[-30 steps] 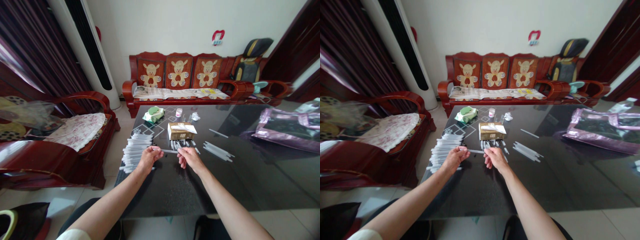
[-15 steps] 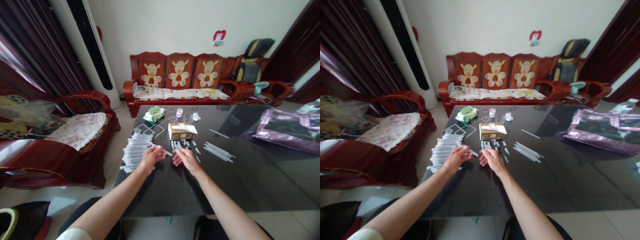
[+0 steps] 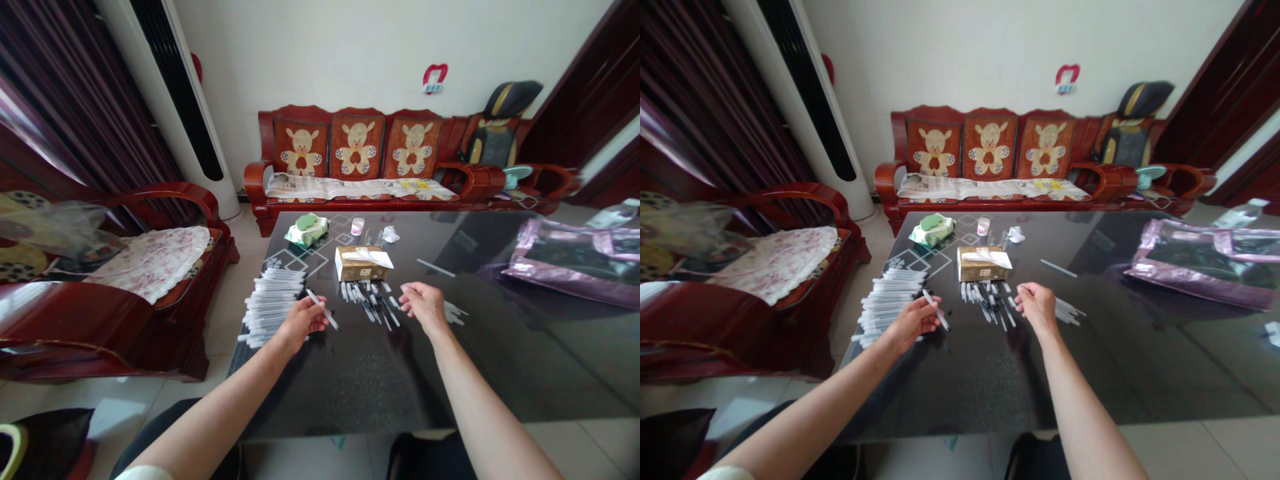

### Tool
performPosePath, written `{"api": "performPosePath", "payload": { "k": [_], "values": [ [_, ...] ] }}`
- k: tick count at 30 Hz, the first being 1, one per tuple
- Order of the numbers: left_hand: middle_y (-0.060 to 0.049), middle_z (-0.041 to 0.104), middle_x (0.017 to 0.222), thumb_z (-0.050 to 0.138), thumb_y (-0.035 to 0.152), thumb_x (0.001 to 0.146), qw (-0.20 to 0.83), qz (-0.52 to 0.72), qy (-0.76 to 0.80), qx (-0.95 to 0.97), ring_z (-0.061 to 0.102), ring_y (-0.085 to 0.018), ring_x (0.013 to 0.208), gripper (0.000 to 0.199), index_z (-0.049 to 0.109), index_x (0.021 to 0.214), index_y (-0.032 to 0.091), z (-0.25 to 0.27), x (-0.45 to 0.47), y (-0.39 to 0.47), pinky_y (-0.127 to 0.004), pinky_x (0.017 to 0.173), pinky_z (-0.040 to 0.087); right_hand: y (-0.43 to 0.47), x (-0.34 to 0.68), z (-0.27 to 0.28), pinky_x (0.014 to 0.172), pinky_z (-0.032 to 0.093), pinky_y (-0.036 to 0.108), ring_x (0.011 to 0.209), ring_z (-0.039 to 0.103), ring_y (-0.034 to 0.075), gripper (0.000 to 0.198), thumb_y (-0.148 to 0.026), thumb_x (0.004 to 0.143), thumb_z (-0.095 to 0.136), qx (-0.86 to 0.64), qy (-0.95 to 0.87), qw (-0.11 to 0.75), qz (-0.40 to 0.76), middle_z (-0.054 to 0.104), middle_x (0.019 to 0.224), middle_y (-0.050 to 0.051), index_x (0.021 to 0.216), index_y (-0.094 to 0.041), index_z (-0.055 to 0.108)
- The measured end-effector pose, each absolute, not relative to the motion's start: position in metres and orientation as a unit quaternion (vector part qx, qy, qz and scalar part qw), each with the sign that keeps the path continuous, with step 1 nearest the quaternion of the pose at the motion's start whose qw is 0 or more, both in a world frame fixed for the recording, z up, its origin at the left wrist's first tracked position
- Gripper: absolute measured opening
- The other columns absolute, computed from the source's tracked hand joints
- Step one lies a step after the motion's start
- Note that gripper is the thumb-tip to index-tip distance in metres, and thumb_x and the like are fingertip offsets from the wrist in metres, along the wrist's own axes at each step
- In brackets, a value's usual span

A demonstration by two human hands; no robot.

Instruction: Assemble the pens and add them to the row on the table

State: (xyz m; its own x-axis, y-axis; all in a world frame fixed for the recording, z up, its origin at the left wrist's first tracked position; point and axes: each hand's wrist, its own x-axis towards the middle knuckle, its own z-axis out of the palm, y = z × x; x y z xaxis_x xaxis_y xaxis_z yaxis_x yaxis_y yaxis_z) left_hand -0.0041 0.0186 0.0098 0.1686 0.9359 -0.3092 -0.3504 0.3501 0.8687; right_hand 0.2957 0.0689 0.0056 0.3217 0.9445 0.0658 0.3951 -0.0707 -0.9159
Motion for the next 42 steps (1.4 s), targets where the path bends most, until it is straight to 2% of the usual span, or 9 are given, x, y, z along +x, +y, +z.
{"api": "performPosePath", "payload": {
  "k": [5,12,14,17,20,23,32,42],
  "values": [
    [-0.004,0.066,0.074,0.072,0.023,0.070,0.681,0.455,0.456,0.349,0.061,-0.009,0.054,0.037,0.057,0.102,0.015,0.012,-0.003,0.016,-0.018,0.049,0.047,0.069,0.315,0.001,0.031,0.040,0.019,0.038,0.057,0.013,0.026,-0.032,0.074,0.056,-0.712,-0.494,0.434,0.247,0.065,0.058,0.006,0.087,-0.012,0.065],
    [-0.002,0.063,0.067,0.074,0.031,0.067,0.677,0.445,0.463,0.358,0.059,-0.008,0.051,0.031,0.063,0.089,0.012,0.010,-0.002,0.016,-0.017,0.049,0.045,0.068,0.307,-0.002,0.040,0.044,0.023,0.037,0.056,0.013,0.028,-0.032,0.077,0.051,-0.706,-0.588,0.329,0.220,0.066,0.058,0.004,0.090,-0.014,0.069],
    [-0.002,0.062,0.066,0.074,0.032,0.067,0.675,0.447,0.465,0.357,0.058,-0.007,0.050,0.031,0.063,0.087,0.012,0.009,-0.002,0.016,-0.017,0.049,0.045,0.068,0.305,-0.002,0.046,0.046,0.025,0.045,0.060,0.015,0.028,-0.031,0.079,0.050,-0.710,-0.610,0.297,0.189,0.068,0.062,0.005,0.091,-0.015,0.070],
    [-0.002,0.062,0.066,0.073,0.034,0.068,0.677,0.451,0.457,0.360,0.058,-0.008,0.050,0.031,0.062,0.087,0.012,0.008,-0.002,0.017,-0.017,0.049,0.046,0.067,0.301,-0.002,0.060,0.048,0.028,0.068,0.067,0.020,0.025,-0.028,0.080,0.050,-0.716,-0.646,0.242,0.104,0.072,0.079,0.008,0.090,-0.018,0.071],
    [-0.003,0.063,0.068,0.072,0.035,0.070,0.679,0.449,0.448,0.370,0.059,-0.009,0.052,0.031,0.062,0.090,0.013,0.008,-0.002,0.017,-0.017,0.049,0.046,0.065,0.297,-0.003,0.069,0.047,0.031,0.086,0.066,0.024,0.025,-0.027,0.081,0.051,-0.718,-0.669,0.185,0.041,0.072,0.091,0.009,0.095,-0.021,0.071],
    [-0.003,0.063,0.070,0.070,0.032,0.072,0.680,0.449,0.442,0.374,0.060,-0.009,0.053,0.029,0.061,0.091,0.013,0.007,-0.002,0.017,-0.018,0.050,0.047,0.064,0.294,-0.006,0.070,0.046,0.031,0.089,0.065,0.025,0.027,-0.028,0.082,0.051,-0.722,-0.674,0.154,0.029,0.072,0.092,0.008,0.101,-0.023,0.069],
    [-0.007,0.067,0.075,0.061,0.024,0.079,0.664,0.478,0.473,0.328,0.064,-0.012,0.059,0.019,0.059,0.095,0.013,0.006,-0.004,0.020,-0.021,0.054,0.048,0.062,0.280,-0.006,0.068,0.045,0.028,0.088,0.065,0.024,0.028,-0.029,0.084,0.049,-0.702,-0.696,0.147,0.025,0.072,0.093,0.008,0.105,-0.023,0.067],
    [-0.005,0.065,0.067,0.071,0.033,0.070,0.681,0.438,0.455,0.372,0.058,-0.009,0.050,0.031,0.063,0.090,0.012,0.010,-0.004,0.016,-0.018,0.049,0.045,0.062,0.280,-0.008,0.066,0.045,0.029,0.085,0.066,0.024,0.033,-0.032,0.088,0.044,-0.713,-0.697,0.075,-0.015,0.070,0.092,0.012,0.114,-0.022,0.062]
  ]
}}
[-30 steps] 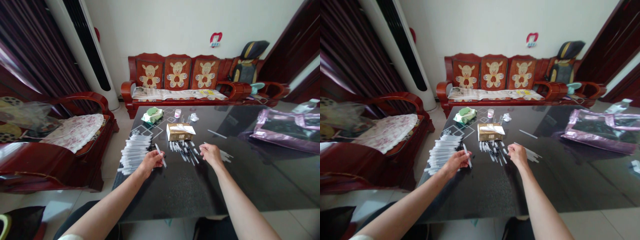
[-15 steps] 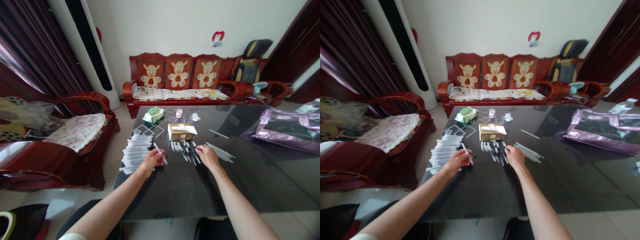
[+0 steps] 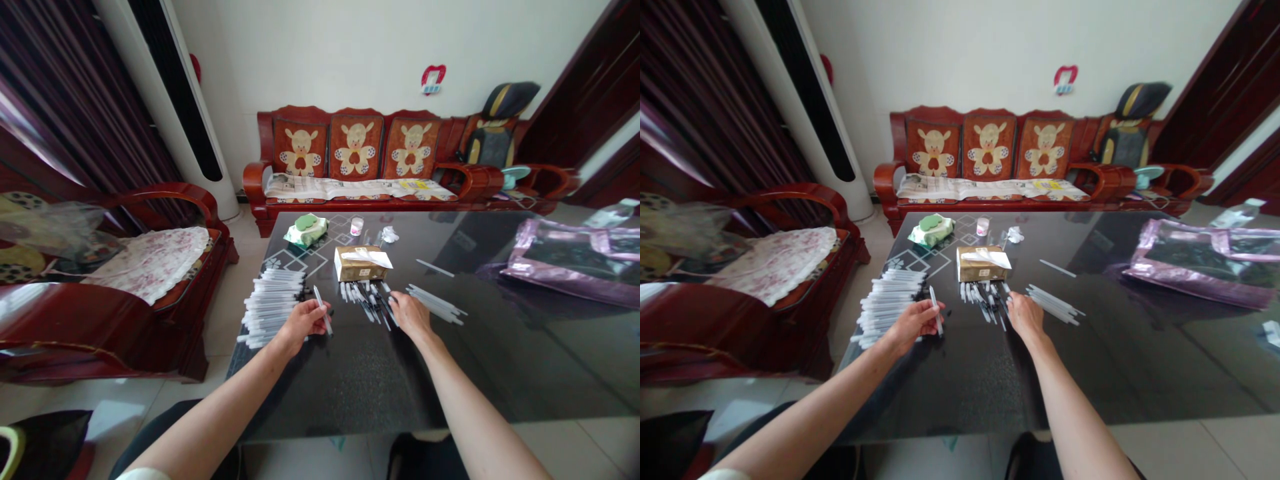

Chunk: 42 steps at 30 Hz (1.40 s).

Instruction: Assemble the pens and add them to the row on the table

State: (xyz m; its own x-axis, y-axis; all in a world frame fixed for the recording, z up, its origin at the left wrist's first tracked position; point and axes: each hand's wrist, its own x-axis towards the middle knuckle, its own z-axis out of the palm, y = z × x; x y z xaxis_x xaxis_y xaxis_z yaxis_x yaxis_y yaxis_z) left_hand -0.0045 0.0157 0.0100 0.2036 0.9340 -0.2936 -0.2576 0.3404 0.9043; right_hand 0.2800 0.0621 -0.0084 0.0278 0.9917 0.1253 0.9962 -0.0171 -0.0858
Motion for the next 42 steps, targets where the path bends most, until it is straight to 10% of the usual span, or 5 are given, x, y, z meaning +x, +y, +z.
{"api": "performPosePath", "payload": {
  "k": [11,18,33,42],
  "values": [
    [-0.005,0.066,0.067,0.074,0.036,0.066,0.685,0.431,0.458,0.368,0.060,-0.009,0.051,0.031,0.064,0.082,0.012,0.010,-0.004,0.016,-0.018,0.049,0.045,0.063,0.279,-0.007,0.059,0.044,0.028,0.075,0.067,0.025,0.021,-0.025,0.084,0.048,-0.738,-0.670,0.077,-0.019,0.069,0.078,0.015,0.078,-0.015,0.066],
    [-0.006,0.066,0.074,0.074,0.036,0.068,0.691,0.440,0.417,0.393,0.057,-0.008,0.057,0.027,0.069,0.074,0.010,0.013,-0.001,0.012,-0.018,0.057,0.046,0.046,0.237,0.001,0.035,0.037,0.020,0.038,0.054,0.012,0.029,-0.042,0.081,0.049,-0.585,-0.630,0.330,0.391,0.063,0.055,0.002,0.084,-0.015,0.060],
    [-0.007,0.067,0.075,0.071,0.037,0.071,0.705,0.436,0.376,0.413,0.061,-0.013,0.068,0.031,0.070,0.083,0.009,0.003,0.006,0.007,-0.026,0.070,0.049,0.016,0.188,-0.003,0.039,0.047,0.022,0.045,0.062,0.015,0.037,-0.048,0.082,0.052,-0.415,-0.576,0.270,0.650,0.065,0.059,0.004,0.079,-0.012,0.056],
    [-0.004,0.063,0.062,0.074,0.039,0.067,0.651,0.467,0.427,0.419,0.058,-0.011,0.055,0.032,0.069,0.076,0.008,0.000,0.011,0.008,-0.027,0.064,0.049,0.013,0.180,-0.001,0.044,0.051,0.025,0.053,0.065,0.016,0.075,-0.035,0.072,0.067,-0.438,-0.624,0.286,0.580,0.066,0.067,0.001,0.137,-0.016,0.035]
  ]
}}
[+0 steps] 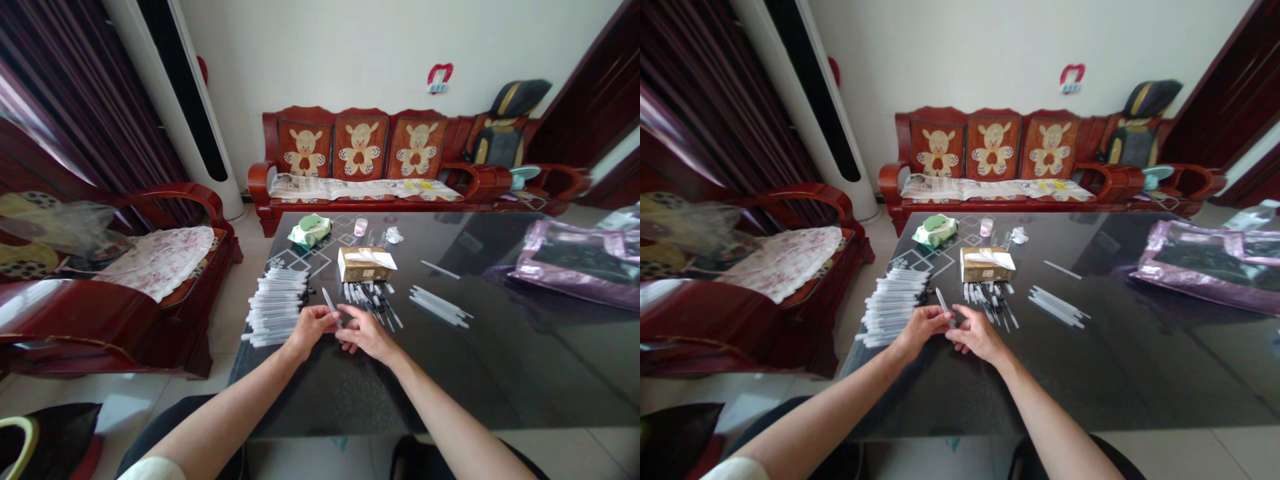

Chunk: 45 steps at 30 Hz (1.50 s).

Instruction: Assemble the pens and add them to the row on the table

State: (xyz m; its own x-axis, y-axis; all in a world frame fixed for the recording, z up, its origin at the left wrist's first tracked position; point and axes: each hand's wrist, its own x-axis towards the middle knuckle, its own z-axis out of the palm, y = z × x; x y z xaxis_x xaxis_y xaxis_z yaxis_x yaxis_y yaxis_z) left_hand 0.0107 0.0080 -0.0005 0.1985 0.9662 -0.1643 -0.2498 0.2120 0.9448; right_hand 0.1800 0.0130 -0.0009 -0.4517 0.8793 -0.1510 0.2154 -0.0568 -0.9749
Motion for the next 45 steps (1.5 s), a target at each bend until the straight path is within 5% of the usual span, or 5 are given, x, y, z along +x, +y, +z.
{"api": "performPosePath", "payload": {
  "k": [6,11,19,37,45],
  "values": [
    [-0.006,0.067,0.069,0.076,0.032,0.065,0.643,0.487,0.429,0.406,0.061,-0.012,0.062,0.029,0.070,0.079,0.008,0.001,0.007,0.012,-0.026,0.068,0.050,0.016,0.185,-0.002,0.039,0.046,0.022,0.047,0.061,0.014,0.066,-0.033,0.077,0.059,-0.421,-0.631,0.304,0.577,0.065,0.064,0.001,0.135,-0.012,0.038],
    [-0.005,0.067,0.068,0.078,0.018,0.062,0.647,0.539,0.436,0.318,0.061,-0.010,0.059,0.027,0.069,0.086,0.008,0.004,-0.017,0.031,-0.021,0.063,0.051,0.022,0.200,0.005,0.033,0.035,0.017,0.039,0.051,0.009,0.040,-0.037,0.083,0.048,-0.433,-0.622,0.335,0.560,0.060,0.057,0.000,0.111,-0.010,0.058],
    [-0.004,0.065,0.068,0.074,0.013,0.066,0.650,0.566,0.414,0.294,0.061,-0.008,0.057,0.019,0.069,0.084,0.009,0.011,-0.033,0.041,-0.017,0.058,0.051,0.024,0.205,0.012,0.036,0.023,0.016,0.038,0.031,0.004,0.024,-0.030,0.084,0.047,-0.431,-0.618,0.370,0.544,0.039,0.047,-0.007,0.085,-0.012,0.063],
    [-0.003,0.066,0.066,0.079,0.024,0.060,0.620,0.531,0.447,0.366,0.059,-0.009,0.058,0.029,0.070,0.085,0.012,0.013,-0.027,0.035,-0.018,0.055,0.046,0.021,0.201,0.016,0.044,0.026,0.020,0.045,0.036,0.007,0.021,-0.027,0.082,0.049,-0.441,-0.667,0.338,0.496,0.041,0.050,-0.006,0.081,-0.014,0.065],
    [-0.004,0.065,0.065,0.077,0.028,0.066,0.650,0.533,0.419,0.343,0.058,-0.008,0.057,0.030,0.071,0.088,0.010,0.010,-0.020,0.030,-0.017,0.056,0.047,0.015,0.194,0.023,0.047,0.028,0.022,0.051,0.040,0.010,0.032,-0.041,0.085,0.048,-0.438,-0.720,0.320,0.434,0.046,0.055,-0.003,0.079,-0.015,0.066]
  ]
}}
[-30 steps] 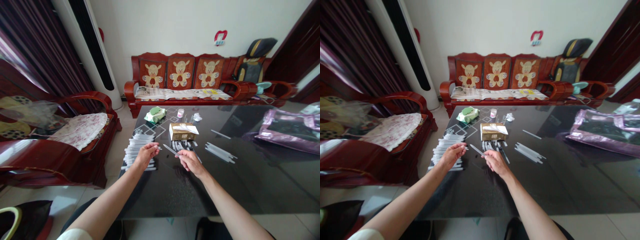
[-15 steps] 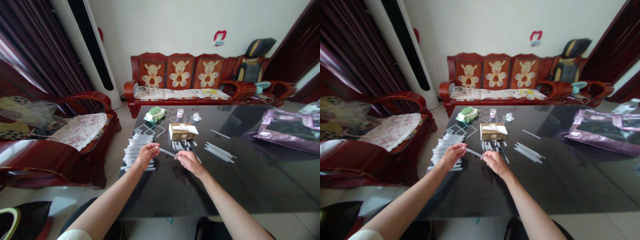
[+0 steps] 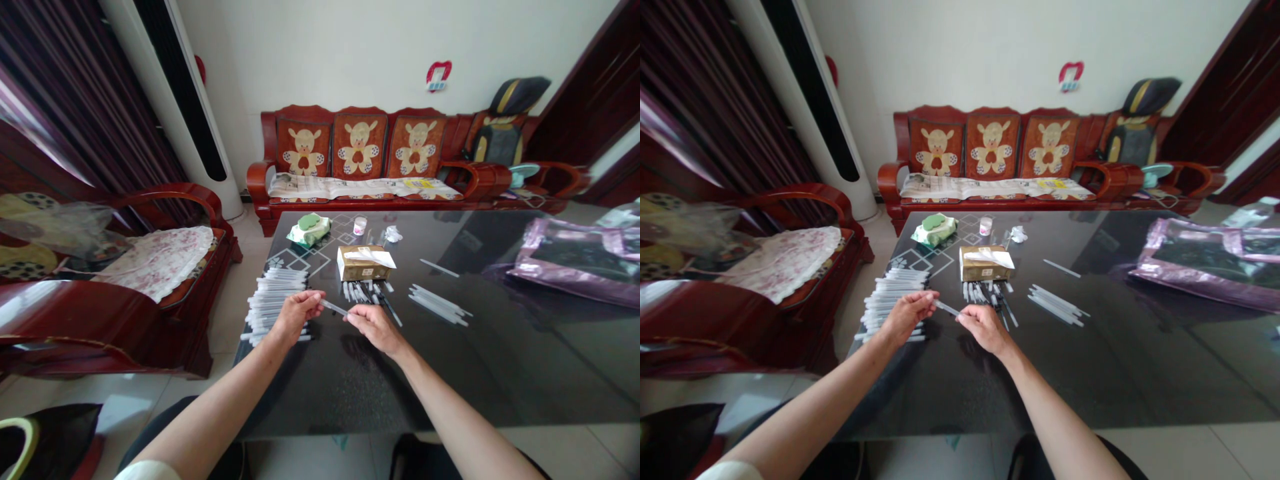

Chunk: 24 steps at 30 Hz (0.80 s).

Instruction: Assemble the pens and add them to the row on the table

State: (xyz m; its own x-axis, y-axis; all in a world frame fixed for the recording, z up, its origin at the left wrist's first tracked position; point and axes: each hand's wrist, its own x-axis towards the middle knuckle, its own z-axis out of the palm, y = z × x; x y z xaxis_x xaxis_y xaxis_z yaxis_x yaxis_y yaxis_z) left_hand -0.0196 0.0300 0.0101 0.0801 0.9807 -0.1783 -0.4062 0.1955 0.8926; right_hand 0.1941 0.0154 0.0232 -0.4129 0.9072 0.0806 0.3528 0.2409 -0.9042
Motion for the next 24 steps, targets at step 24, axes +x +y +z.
{"api": "performPosePath", "payload": {
  "k": [24],
  "values": [
    [-0.004,0.064,0.060,0.073,0.034,0.069,0.635,0.534,0.449,0.331,0.056,-0.008,0.052,0.035,0.070,0.093,0.008,0.008,-0.008,0.021,-0.018,0.054,0.046,0.002,0.180,0.019,0.059,0.030,0.026,0.060,0.059,0.017,0.033,-0.037,0.093,0.037,-0.472,-0.839,0.240,0.126,0.067,0.067,0.006,0.093,-0.021,0.066]
  ]
}}
